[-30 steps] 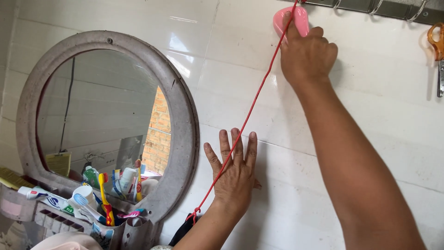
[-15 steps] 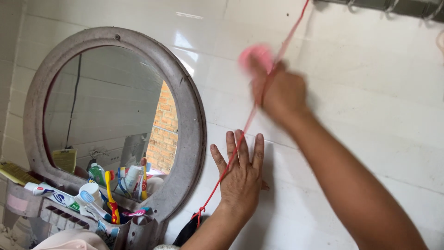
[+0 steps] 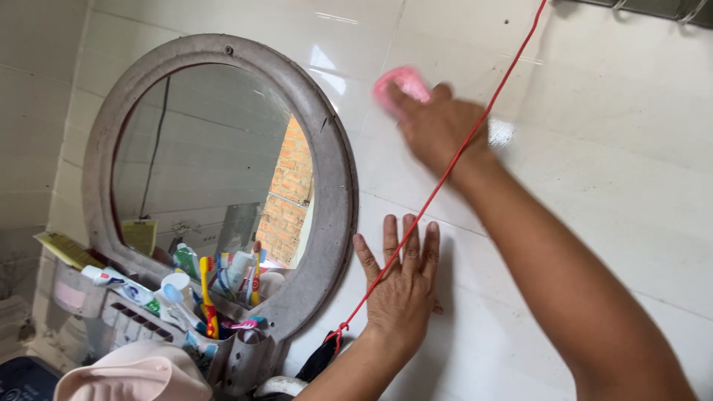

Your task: The person scrubs white tiled bathroom walls with a pink sponge, moving methodically across sections and around a corner metal shelf. The person uses one hand to scrub and the other to steady themselves against the wall.

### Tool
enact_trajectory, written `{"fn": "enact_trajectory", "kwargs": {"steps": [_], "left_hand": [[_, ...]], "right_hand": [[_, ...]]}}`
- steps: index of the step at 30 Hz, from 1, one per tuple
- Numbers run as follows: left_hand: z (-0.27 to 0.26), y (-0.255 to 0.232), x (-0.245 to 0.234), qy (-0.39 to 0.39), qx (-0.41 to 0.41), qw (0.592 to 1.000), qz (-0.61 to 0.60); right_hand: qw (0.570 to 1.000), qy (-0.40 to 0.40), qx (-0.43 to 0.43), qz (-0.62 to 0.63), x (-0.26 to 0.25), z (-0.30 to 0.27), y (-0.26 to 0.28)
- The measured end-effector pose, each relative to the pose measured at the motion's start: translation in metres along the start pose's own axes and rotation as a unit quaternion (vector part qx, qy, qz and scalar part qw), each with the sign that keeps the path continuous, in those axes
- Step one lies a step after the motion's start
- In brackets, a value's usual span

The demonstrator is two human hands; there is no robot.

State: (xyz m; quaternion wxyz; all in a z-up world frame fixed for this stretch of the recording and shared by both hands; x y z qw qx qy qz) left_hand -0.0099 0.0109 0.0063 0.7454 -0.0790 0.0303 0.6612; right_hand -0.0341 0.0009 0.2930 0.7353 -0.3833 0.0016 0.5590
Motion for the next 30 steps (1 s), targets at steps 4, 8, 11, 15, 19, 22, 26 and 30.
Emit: {"fn": "enact_trajectory", "kwargs": {"steps": [4,8,11,15,19,22,26,30], "left_hand": [[-0.002,-0.003,0.001,-0.013,-0.002,1.0,0.005],[-0.002,0.0,0.003,0.025,0.0,1.0,0.009],[0.001,-0.005,0.001,0.008,-0.008,1.0,-0.007],[-0.003,-0.003,-0.005,0.028,-0.004,0.999,0.015],[0.0,0.004,-0.005,0.019,-0.01,1.0,0.017],[0.0,0.003,-0.001,-0.003,-0.008,1.0,0.008],[-0.001,0.002,0.001,0.019,-0.01,1.0,0.017],[0.003,-0.002,-0.002,-0.001,0.004,1.0,0.012]], "right_hand": [[0.951,-0.198,0.152,-0.182,0.008,0.047,-0.086],[0.982,-0.122,0.114,-0.082,0.016,0.01,-0.012],[0.975,0.13,0.002,0.179,0.001,-0.053,0.038],[0.998,-0.041,-0.046,-0.007,0.018,0.0,0.015],[0.994,-0.086,0.055,-0.041,0.008,0.026,0.0],[0.98,-0.191,-0.058,-0.021,0.062,-0.011,0.036],[0.998,-0.016,0.036,0.041,0.051,0.023,-0.048],[0.957,-0.203,0.17,-0.116,0.019,0.053,-0.129]]}}
Point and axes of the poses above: each hand's wrist, its own z-axis towards the middle knuckle, its own x-axis out of the palm, y = z × x, the point moved 3 cm from there along z, towards the middle knuckle, and after that the axes turned 6 degrees about -z, right-handed, at the moved point
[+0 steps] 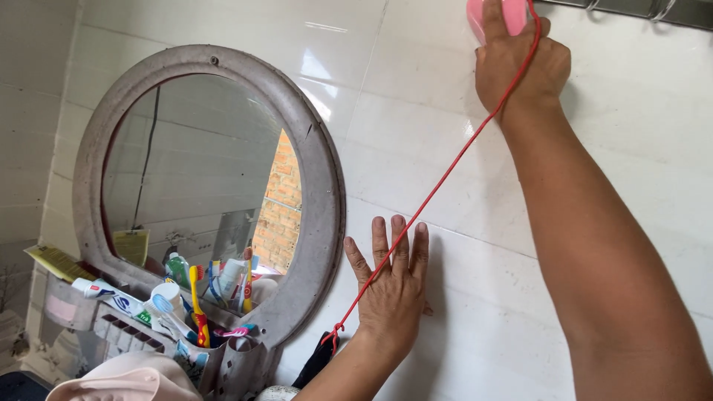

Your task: The person scrubs white tiled bathroom walls with a pink sponge, moving methodically across sections and around a corner metal shelf. The person uses one hand to scrub and the other to steady themselves against the wall.

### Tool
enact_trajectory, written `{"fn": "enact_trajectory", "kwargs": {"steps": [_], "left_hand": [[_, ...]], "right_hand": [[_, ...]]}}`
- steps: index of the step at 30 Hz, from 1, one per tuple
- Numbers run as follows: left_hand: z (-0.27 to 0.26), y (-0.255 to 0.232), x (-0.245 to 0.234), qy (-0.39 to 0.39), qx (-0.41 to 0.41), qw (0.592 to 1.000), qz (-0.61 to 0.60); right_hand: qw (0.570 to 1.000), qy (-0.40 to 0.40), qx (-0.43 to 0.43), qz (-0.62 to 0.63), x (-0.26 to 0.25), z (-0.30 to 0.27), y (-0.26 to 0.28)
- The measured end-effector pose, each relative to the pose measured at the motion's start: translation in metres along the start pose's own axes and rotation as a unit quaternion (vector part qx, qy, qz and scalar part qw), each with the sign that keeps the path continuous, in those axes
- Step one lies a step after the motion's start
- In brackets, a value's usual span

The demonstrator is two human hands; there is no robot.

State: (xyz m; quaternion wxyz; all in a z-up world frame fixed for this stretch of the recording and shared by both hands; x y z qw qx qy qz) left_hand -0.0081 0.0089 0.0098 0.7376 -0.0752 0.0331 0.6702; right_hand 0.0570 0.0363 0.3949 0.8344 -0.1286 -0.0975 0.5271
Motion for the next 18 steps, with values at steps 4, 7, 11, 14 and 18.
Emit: {"fn": "enact_trajectory", "kwargs": {"steps": [4,7,11,14,18], "left_hand": [[-0.005,-0.005,-0.004,0.011,0.007,1.0,0.008],[-0.005,-0.007,-0.001,0.023,0.01,1.0,0.003],[-0.003,-0.006,-0.001,0.017,0.013,1.0,-0.017],[0.001,-0.006,-0.002,0.026,0.009,1.0,0.008],[0.004,-0.007,-0.005,0.036,0.008,0.999,0.006]], "right_hand": [[0.995,0.077,0.0,0.062,-0.026,-0.007,-0.001],[0.998,0.028,-0.015,0.056,-0.021,0.001,-0.001],[0.988,0.13,-0.012,0.076,-0.046,-0.019,-0.012],[0.981,0.156,-0.055,0.104,-0.051,-0.074,-0.02],[0.932,0.33,-0.113,0.1,-0.062,-0.177,-0.002]]}}
Point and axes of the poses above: each hand's wrist, its own z-axis towards the middle knuckle, its own x-axis out of the palm, y = z × x, the point moved 3 cm from there along z, towards the middle knuckle, and after that the axes turned 6 degrees about -z, right-handed, at the moved point
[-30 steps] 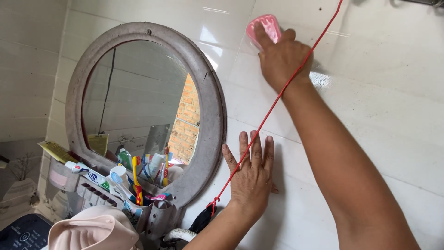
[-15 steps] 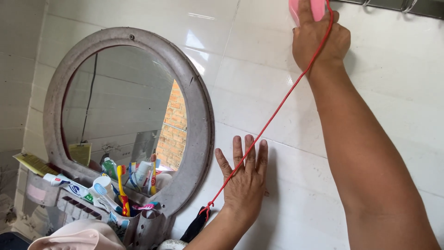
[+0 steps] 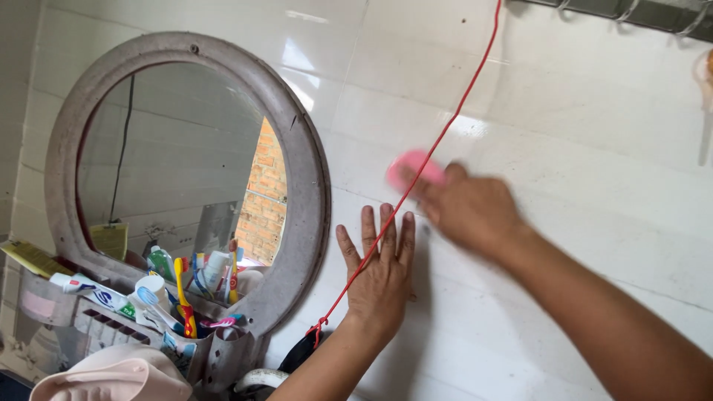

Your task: The person scrubs white tiled bathroom walls with a pink sponge, moving methodically across sections and around a corner metal shelf. The person uses one hand to scrub and the other to steady themselves against the wall.

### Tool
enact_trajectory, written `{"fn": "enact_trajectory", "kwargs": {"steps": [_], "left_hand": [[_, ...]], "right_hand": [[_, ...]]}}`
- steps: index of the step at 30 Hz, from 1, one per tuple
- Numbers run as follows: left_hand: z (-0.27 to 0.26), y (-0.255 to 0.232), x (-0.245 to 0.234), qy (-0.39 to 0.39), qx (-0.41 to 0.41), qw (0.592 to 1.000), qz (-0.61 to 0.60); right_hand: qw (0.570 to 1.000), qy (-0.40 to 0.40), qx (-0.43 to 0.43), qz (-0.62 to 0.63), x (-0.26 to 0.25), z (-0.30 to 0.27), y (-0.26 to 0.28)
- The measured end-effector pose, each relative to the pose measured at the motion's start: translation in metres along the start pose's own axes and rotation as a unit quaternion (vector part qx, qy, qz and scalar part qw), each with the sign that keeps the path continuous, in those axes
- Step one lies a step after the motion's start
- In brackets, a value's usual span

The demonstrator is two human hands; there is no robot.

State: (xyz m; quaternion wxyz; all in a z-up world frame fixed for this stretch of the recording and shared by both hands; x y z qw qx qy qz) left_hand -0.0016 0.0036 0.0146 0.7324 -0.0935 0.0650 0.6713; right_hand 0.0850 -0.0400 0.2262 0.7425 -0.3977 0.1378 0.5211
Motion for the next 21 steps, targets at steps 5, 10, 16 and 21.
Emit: {"fn": "enact_trajectory", "kwargs": {"steps": [5,10,16,21], "left_hand": [[0.001,0.0,-0.002,-0.004,-0.009,1.0,0.015],[0.0,0.002,-0.005,-0.013,-0.016,1.0,-0.001],[-0.002,-0.011,-0.01,0.023,-0.016,1.0,0.007],[-0.008,-0.008,-0.007,0.01,-0.015,1.0,0.0]], "right_hand": [[0.962,0.014,0.164,0.219,-0.044,0.026,-0.042],[0.99,-0.112,0.074,0.032,-0.048,0.066,-0.05],[0.993,-0.119,0.022,0.012,-0.047,0.068,-0.021],[0.981,-0.118,0.151,0.043,-0.05,0.043,-0.097]]}}
Point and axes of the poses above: each hand's wrist, its own z-axis towards the middle knuckle, its own x-axis out of the palm, y = z × x, the point moved 3 cm from there along z, towards the middle knuckle, and after that the axes turned 6 degrees about -z, right-handed, at the moved point
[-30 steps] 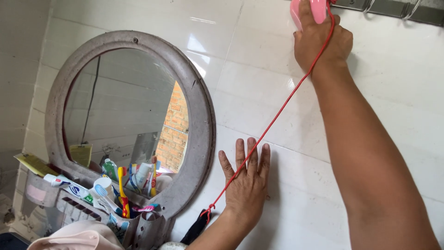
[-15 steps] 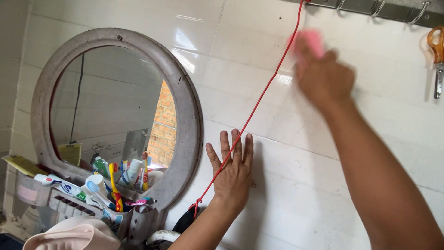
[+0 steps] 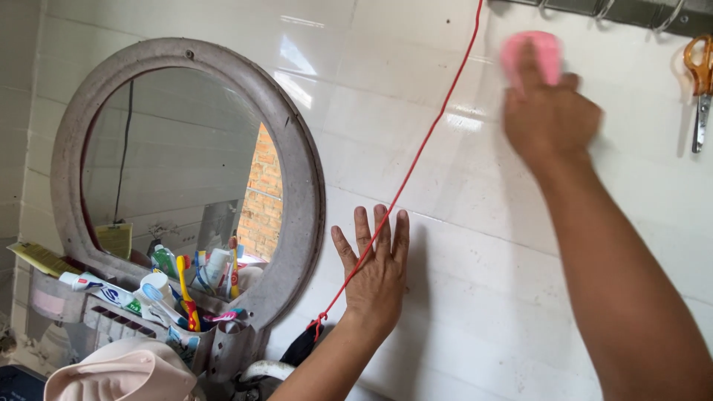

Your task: The person scrubs white tiled bathroom walls with a pink sponge, moving methodically across sections and around a corner metal shelf. The person uses one hand to scrub and the other to steady themselves against the wall.

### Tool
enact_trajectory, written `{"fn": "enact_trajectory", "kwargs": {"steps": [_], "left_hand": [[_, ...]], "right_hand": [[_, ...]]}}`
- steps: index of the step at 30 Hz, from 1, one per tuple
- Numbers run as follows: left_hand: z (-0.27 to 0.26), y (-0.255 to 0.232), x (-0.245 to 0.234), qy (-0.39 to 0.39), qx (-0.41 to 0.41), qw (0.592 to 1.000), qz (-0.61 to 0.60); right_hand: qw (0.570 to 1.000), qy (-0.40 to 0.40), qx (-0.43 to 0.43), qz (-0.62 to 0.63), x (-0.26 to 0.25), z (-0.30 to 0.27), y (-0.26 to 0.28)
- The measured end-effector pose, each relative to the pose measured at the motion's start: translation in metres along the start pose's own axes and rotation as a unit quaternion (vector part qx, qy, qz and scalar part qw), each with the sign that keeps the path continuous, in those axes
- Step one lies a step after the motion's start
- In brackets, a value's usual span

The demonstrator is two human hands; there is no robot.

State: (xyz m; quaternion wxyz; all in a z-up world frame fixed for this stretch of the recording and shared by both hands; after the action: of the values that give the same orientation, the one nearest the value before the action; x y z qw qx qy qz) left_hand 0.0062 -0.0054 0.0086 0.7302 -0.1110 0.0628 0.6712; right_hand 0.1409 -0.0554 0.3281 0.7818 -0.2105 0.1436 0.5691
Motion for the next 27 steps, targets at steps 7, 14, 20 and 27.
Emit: {"fn": "enact_trajectory", "kwargs": {"steps": [7,14,20,27], "left_hand": [[0.004,0.005,0.005,0.006,0.003,1.0,0.012],[0.006,0.007,0.007,0.001,0.001,1.0,0.016],[0.009,0.009,0.016,0.018,-0.004,1.0,0.009],[0.006,0.011,0.014,0.008,0.001,1.0,-0.004]], "right_hand": [[0.997,-0.067,0.028,-0.022,0.018,0.007,-0.018],[0.996,-0.042,-0.066,0.032,0.019,-0.028,-0.054],[0.967,-0.131,-0.178,-0.128,0.067,-0.025,-0.117],[0.952,-0.184,-0.244,-0.023,0.063,-0.009,-0.124]]}}
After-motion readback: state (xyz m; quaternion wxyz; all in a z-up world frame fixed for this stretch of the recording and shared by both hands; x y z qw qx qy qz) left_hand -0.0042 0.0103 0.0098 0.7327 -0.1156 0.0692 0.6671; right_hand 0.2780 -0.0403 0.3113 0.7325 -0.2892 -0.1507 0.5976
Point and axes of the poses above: each hand's wrist, its own z-axis towards the middle knuckle, its own x-axis out of the palm, y = z × x, the point moved 3 cm from there along z, towards the middle knuckle, and after that the axes turned 6 degrees about -z, right-handed, at the moved point
